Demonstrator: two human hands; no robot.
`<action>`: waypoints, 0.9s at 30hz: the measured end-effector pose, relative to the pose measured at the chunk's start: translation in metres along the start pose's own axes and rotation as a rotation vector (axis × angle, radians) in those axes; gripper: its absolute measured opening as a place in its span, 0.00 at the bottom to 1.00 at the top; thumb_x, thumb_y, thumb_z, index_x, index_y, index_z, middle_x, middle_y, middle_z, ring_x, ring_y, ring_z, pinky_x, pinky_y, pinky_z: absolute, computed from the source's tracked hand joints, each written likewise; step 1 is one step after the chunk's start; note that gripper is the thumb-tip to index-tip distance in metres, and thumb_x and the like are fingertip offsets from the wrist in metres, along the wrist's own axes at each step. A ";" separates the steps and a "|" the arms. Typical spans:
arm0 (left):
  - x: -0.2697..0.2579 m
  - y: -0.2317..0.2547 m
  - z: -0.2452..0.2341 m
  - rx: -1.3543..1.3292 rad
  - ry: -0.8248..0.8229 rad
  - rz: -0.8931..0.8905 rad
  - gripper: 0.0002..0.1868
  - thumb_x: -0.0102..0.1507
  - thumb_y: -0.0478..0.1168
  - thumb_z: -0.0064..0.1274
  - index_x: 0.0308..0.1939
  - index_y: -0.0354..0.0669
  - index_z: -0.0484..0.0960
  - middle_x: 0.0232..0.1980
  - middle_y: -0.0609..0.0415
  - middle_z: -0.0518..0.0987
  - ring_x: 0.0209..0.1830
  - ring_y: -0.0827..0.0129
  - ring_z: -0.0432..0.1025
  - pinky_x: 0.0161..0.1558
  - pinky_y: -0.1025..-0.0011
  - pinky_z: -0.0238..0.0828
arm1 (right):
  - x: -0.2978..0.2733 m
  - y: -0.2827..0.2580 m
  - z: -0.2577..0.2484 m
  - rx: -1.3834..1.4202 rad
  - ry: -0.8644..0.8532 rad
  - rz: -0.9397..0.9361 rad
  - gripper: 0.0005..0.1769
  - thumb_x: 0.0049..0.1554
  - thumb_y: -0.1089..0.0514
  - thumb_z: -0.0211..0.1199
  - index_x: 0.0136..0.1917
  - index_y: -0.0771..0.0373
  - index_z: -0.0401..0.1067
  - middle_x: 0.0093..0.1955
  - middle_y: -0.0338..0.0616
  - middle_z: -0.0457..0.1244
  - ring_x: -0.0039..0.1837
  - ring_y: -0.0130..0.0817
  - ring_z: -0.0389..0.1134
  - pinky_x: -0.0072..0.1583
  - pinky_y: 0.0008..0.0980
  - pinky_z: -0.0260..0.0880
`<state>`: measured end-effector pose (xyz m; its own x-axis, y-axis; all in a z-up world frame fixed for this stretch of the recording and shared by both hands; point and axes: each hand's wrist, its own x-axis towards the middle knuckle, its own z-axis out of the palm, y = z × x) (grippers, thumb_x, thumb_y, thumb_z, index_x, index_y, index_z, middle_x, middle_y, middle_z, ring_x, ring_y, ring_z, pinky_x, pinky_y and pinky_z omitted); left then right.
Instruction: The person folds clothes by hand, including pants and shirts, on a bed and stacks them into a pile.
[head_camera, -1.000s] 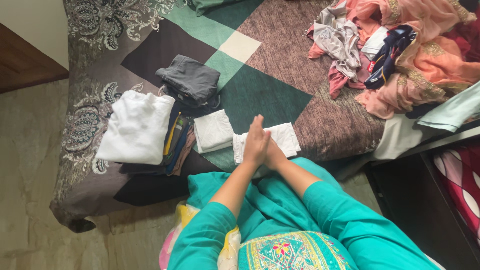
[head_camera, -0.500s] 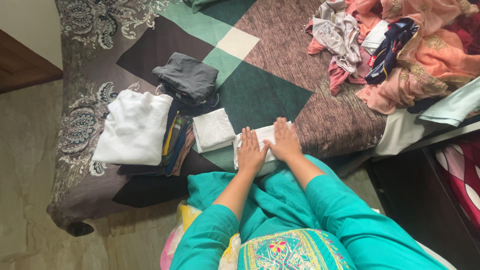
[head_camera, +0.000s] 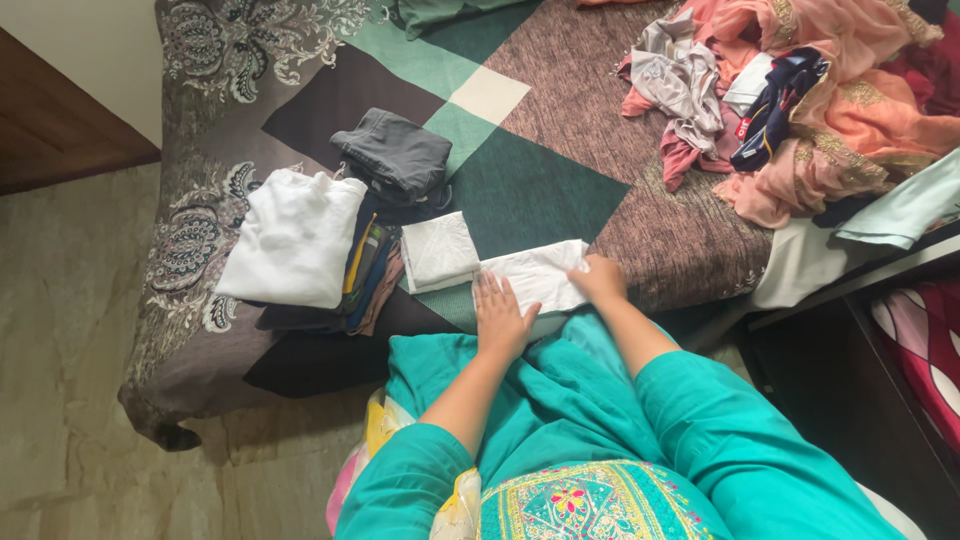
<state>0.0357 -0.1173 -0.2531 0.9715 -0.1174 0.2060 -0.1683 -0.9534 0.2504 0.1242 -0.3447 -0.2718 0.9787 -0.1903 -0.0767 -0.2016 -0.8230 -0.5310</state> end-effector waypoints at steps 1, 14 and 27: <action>-0.001 0.003 -0.004 -0.074 -0.008 0.015 0.47 0.68 0.65 0.42 0.71 0.21 0.60 0.77 0.22 0.51 0.81 0.37 0.41 0.77 0.49 0.30 | 0.002 0.000 -0.002 0.138 -0.020 0.003 0.24 0.46 0.41 0.74 0.47 0.61 0.80 0.45 0.55 0.71 0.49 0.51 0.73 0.52 0.48 0.71; 0.020 -0.003 0.008 -1.453 0.290 -0.343 0.26 0.74 0.54 0.42 0.53 0.32 0.81 0.51 0.45 0.82 0.49 0.60 0.80 0.51 0.64 0.79 | -0.046 -0.101 -0.068 0.157 0.143 -0.056 0.23 0.52 0.47 0.68 0.56 0.59 0.73 0.49 0.56 0.70 0.51 0.57 0.72 0.52 0.54 0.70; 0.028 -0.028 0.036 -1.540 -0.074 -0.438 0.26 0.67 0.41 0.51 0.67 0.32 0.72 0.58 0.49 0.80 0.54 0.68 0.74 0.55 0.68 0.72 | -0.061 -0.101 -0.025 0.432 0.032 -0.576 0.23 0.67 0.49 0.52 0.70 0.62 0.67 0.76 0.52 0.59 0.80 0.48 0.54 0.77 0.49 0.49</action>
<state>0.0739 -0.1043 -0.2884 0.9857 0.0202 -0.1670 0.1565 0.2546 0.9543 0.0843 -0.2639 -0.1922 0.9223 0.1892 0.3369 0.3854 -0.5131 -0.7669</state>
